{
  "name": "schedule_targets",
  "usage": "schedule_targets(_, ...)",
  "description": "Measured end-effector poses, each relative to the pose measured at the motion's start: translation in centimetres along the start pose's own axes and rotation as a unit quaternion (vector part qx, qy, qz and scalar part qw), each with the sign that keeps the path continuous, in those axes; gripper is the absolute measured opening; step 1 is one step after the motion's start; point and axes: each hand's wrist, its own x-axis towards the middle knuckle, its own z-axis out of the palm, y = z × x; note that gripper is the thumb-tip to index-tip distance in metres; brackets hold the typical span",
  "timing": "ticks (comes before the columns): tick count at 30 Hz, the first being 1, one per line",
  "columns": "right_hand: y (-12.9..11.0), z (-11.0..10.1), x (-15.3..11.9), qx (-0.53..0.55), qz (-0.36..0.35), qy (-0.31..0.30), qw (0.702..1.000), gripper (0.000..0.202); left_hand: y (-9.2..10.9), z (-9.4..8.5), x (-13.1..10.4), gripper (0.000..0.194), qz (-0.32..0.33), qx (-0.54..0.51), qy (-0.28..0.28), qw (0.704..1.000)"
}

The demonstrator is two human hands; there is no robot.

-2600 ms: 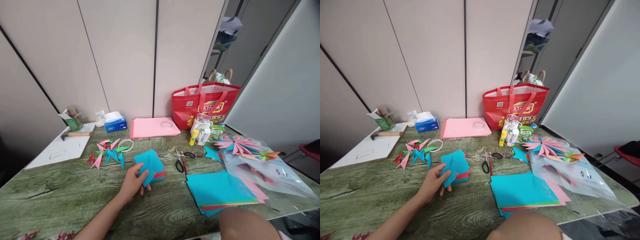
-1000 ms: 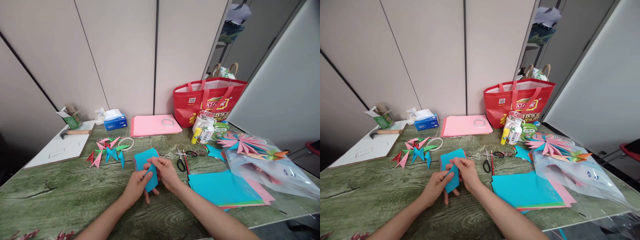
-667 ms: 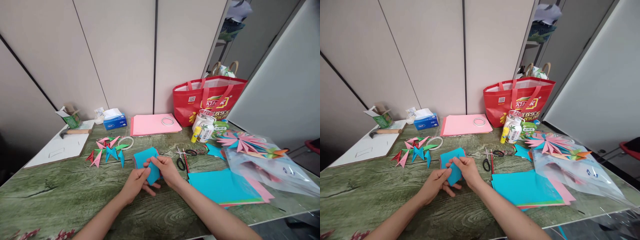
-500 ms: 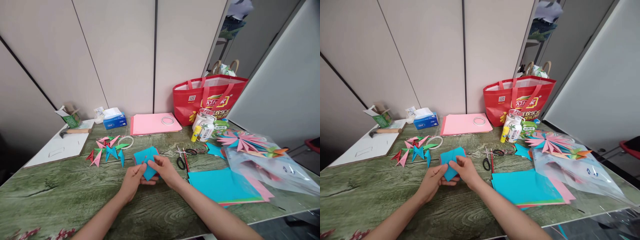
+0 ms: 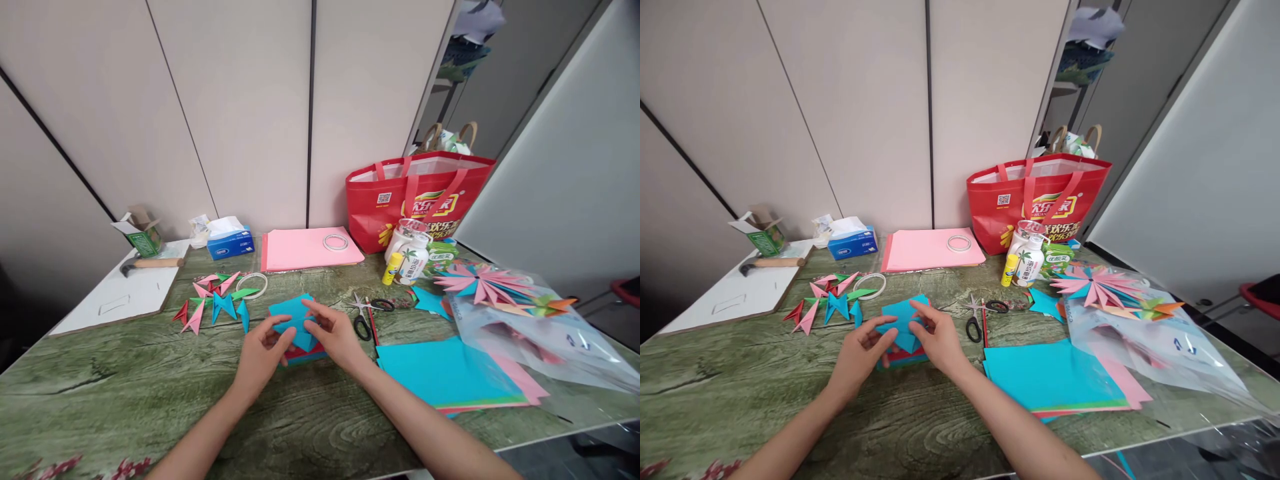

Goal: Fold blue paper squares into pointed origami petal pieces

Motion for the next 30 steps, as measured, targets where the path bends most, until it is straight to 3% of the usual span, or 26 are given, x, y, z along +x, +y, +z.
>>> schedule_targets(5, -0.44, 0.11, -0.19, 0.027, 0.020, 0.011, 0.999, 0.035, -0.63, -0.24, 0.37, 0.020, -0.025, -0.080, 0.031, 0.996)
schedule_targets(9, -0.39, 0.37, -0.29, 0.088, 0.032, -0.021, 0.995, 0.045, -0.88, -0.06, 0.40, 0.021, -0.033, -0.154, 0.057, 0.986)
schedule_targets(14, -0.17, 0.26, -0.22, 0.109, 0.026, -0.019, 0.993, 0.034, -0.46, -0.05, 0.27, 0.024, -0.012, -0.075, 0.053, 0.996)
schedule_targets(17, -0.32, 0.19, -0.33, 0.058, 0.003, -0.041, 0.997, 0.021, -0.48, -0.30, 0.42, 0.023, 0.026, -0.001, 0.071, 0.997)
schedule_targets(21, -0.52, 0.20, -0.61, -0.052, -0.020, -0.060, 0.997, 0.027, -0.93, -0.67, 0.67, 0.020, 0.053, 0.068, 0.081, 0.993)
schedule_targets(30, -0.12, 0.64, -0.76, 0.001, 0.004, -0.044, 0.999, 0.033, -0.68, -0.33, 0.18, 0.022, 0.013, -0.004, 0.062, 0.998)
